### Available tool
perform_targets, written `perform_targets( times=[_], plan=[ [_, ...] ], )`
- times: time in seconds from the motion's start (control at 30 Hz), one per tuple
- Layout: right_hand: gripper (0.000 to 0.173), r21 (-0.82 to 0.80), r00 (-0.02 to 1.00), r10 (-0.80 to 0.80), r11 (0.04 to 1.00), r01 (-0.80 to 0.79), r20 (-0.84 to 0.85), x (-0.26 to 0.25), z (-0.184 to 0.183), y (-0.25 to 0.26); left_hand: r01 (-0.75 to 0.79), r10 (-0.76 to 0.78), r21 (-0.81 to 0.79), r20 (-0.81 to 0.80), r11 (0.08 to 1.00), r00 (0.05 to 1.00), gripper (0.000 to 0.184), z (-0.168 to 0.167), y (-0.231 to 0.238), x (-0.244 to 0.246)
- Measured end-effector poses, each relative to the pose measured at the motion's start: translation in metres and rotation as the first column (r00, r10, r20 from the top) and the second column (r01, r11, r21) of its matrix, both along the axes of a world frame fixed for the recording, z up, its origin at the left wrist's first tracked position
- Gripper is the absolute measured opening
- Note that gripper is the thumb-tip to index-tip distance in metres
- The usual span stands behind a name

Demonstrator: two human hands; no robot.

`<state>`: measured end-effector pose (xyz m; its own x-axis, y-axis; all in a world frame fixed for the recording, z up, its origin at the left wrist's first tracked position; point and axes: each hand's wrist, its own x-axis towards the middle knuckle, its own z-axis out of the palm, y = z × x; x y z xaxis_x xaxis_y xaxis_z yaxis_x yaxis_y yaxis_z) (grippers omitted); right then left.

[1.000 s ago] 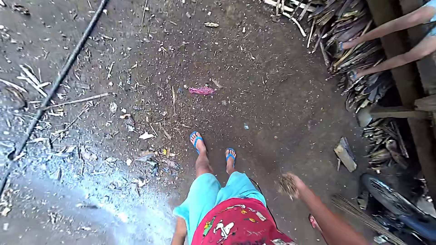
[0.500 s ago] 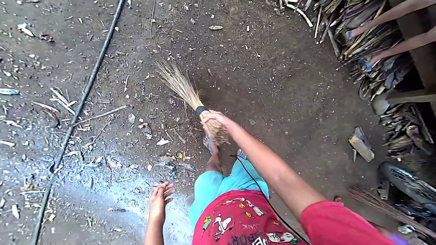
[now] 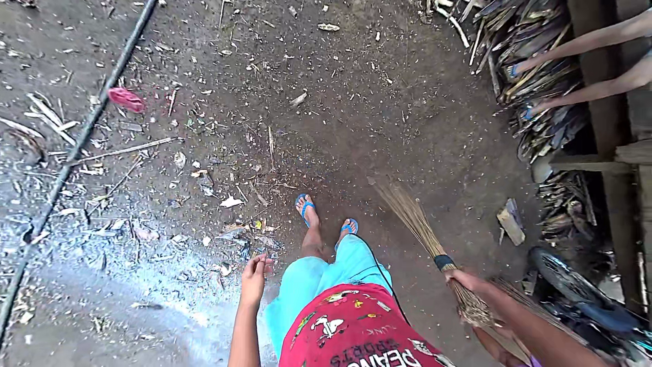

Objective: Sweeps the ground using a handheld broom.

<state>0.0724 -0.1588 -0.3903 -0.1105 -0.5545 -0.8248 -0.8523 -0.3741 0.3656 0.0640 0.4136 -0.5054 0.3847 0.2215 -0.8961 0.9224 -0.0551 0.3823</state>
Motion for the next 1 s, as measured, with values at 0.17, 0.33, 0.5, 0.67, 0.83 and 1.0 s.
perform_targets(
  times=[0.17, 0.33, 0.5, 0.67, 0.83, 1.0],
  plan=[
    [0.029, 0.169, 0.961, -0.261, 0.955, 0.243, 0.095, 0.061, -0.087, 0.059, -0.003, -0.002, 0.068, 0.083, 0.998, 0.997, 0.038, 0.029, 0.005, -0.022],
    [0.055, 0.5, 0.961, 0.194, 0.823, -0.269, 0.198, 0.132, -0.119, 0.246, -0.077, 0.094, 0.119, -0.144, 0.99, 0.985, 0.038, 0.028, 0.012, -0.086],
    [0.048, 0.702, 0.962, 0.002, 0.683, -0.202, 0.274, 0.171, -0.104, 0.329, 0.092, -0.068, 0.079, -0.267, 0.993, 0.961, 0.041, 0.016, 0.027, -0.099],
    [0.038, 0.66, 0.936, -0.194, 0.75, -0.052, 0.294, 0.124, -0.079, 0.211, 0.049, -0.045, 0.084, -0.05, 0.995, 0.998, 0.042, 0.004, 0.023, -0.024],
    [0.031, 0.419, 0.969, -0.151, 0.906, 0.056, 0.197, 0.049, -0.008, 0.082, 0.028, -0.031, 0.035, 0.084, 0.999, 0.996, 0.036, 0.001, 0.004, 0.042],
    [0.018, 0.205, 0.975, -0.22, 0.956, 0.208, 0.034, 0.049, -0.017, 0.063, 0.051, -0.048, -0.038, 0.093, 0.998, 0.995, 0.034, -0.015, -0.014, 0.031]
  ],
)
